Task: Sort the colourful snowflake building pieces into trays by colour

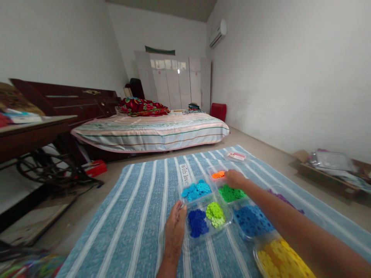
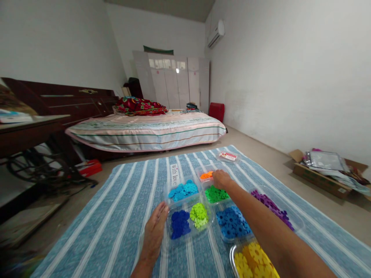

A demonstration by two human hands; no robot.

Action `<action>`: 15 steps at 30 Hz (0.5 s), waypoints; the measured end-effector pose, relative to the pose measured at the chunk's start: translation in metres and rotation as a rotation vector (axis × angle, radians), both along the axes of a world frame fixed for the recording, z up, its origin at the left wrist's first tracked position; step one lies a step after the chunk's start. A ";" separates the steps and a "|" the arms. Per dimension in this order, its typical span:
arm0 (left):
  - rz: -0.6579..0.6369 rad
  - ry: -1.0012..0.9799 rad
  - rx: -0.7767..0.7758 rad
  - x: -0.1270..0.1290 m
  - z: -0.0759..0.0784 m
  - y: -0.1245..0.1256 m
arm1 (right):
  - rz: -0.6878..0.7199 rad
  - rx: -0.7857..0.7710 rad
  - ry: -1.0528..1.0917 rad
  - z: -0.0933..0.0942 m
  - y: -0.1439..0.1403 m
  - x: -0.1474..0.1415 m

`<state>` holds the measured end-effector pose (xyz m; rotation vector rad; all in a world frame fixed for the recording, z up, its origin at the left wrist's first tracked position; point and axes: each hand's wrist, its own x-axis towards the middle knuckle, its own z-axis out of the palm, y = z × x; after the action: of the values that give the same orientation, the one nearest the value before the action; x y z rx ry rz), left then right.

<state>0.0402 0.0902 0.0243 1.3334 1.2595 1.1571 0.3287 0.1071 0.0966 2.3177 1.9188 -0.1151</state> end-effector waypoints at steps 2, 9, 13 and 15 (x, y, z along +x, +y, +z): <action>-0.008 -0.012 -0.007 0.000 0.000 0.000 | -0.008 0.060 -0.002 0.008 -0.007 -0.004; -0.013 0.020 -0.007 0.001 0.003 0.001 | 0.071 0.214 0.066 0.040 -0.089 -0.033; -0.031 0.067 0.020 0.003 0.005 0.000 | 0.280 0.442 0.303 0.013 -0.178 -0.071; -0.030 0.106 0.047 0.004 0.005 0.000 | 0.365 0.639 0.473 -0.009 -0.222 -0.093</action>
<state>0.0437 0.0900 0.0297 1.4601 1.2895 1.1140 0.2353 -0.1147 0.0873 2.3763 2.9501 -0.0093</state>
